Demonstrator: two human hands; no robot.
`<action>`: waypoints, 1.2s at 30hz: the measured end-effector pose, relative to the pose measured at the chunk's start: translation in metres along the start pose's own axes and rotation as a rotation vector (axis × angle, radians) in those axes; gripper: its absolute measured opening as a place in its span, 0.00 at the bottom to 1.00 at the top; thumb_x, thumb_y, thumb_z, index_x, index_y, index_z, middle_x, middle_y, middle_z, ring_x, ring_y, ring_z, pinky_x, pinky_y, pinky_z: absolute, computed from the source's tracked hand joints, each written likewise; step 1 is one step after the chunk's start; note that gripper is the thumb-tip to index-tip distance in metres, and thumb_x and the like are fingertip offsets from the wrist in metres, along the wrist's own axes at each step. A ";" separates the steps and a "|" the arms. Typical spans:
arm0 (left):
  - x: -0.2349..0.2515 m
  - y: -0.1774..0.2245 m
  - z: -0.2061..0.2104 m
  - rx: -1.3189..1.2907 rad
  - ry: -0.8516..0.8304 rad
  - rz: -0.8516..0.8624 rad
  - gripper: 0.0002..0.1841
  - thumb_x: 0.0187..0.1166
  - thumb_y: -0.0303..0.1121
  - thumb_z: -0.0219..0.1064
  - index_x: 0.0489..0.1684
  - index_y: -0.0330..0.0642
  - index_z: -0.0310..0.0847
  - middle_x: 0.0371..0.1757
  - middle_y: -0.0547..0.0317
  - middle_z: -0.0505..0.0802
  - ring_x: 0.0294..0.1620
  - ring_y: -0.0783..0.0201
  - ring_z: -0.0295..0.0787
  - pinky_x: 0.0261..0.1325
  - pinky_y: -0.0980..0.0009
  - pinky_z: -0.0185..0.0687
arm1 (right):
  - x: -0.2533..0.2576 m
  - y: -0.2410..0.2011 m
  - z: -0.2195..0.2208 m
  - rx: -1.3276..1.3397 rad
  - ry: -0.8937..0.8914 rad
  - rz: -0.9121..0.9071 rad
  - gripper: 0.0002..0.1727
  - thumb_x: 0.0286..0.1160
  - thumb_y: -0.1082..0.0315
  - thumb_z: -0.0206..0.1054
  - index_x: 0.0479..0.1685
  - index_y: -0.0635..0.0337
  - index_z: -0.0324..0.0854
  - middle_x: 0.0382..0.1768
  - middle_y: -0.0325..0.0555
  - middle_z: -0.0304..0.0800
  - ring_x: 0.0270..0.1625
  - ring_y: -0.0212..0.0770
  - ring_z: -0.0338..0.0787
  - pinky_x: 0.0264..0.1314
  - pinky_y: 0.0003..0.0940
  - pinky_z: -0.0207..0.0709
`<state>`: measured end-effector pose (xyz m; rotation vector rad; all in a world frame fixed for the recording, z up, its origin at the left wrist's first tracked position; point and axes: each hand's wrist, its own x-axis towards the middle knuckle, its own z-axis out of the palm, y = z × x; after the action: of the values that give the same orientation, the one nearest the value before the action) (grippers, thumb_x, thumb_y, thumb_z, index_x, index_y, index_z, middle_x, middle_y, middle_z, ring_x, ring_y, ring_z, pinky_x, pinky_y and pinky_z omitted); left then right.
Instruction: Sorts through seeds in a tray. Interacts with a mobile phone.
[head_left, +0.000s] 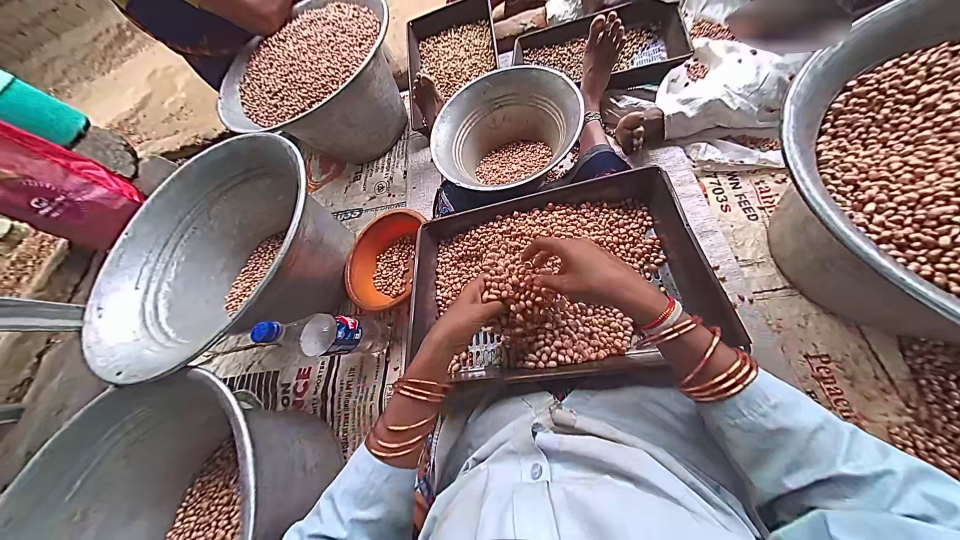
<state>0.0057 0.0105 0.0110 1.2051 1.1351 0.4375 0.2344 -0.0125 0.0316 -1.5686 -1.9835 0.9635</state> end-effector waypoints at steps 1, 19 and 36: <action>-0.001 0.004 -0.008 0.033 0.018 0.061 0.23 0.82 0.15 0.58 0.76 0.38 0.69 0.49 0.56 0.90 0.40 0.71 0.89 0.46 0.74 0.88 | 0.011 0.005 -0.008 -0.061 0.092 -0.011 0.14 0.76 0.68 0.73 0.59 0.52 0.89 0.45 0.47 0.96 0.44 0.50 0.94 0.49 0.58 0.84; 0.006 -0.001 -0.001 -0.103 -0.191 -0.031 0.09 0.84 0.21 0.62 0.55 0.45 0.77 0.32 0.70 0.88 0.24 0.81 0.76 0.28 0.85 0.71 | 0.021 -0.017 0.013 -0.104 -0.015 -0.132 0.10 0.77 0.60 0.73 0.51 0.51 0.91 0.33 0.43 0.92 0.36 0.46 0.90 0.42 0.54 0.81; 0.078 0.002 -0.054 1.272 0.270 0.138 0.22 0.71 0.26 0.76 0.66 0.32 0.83 0.66 0.33 0.86 0.68 0.32 0.83 0.66 0.34 0.79 | 0.030 0.089 -0.041 -0.398 0.036 0.370 0.38 0.64 0.74 0.77 0.82 0.50 0.76 0.70 0.69 0.78 0.68 0.73 0.82 0.58 0.70 0.78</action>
<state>-0.0072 0.0993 -0.0192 2.3751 1.6256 -0.0997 0.3141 0.0374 -0.0102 -2.2114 -1.9858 0.6825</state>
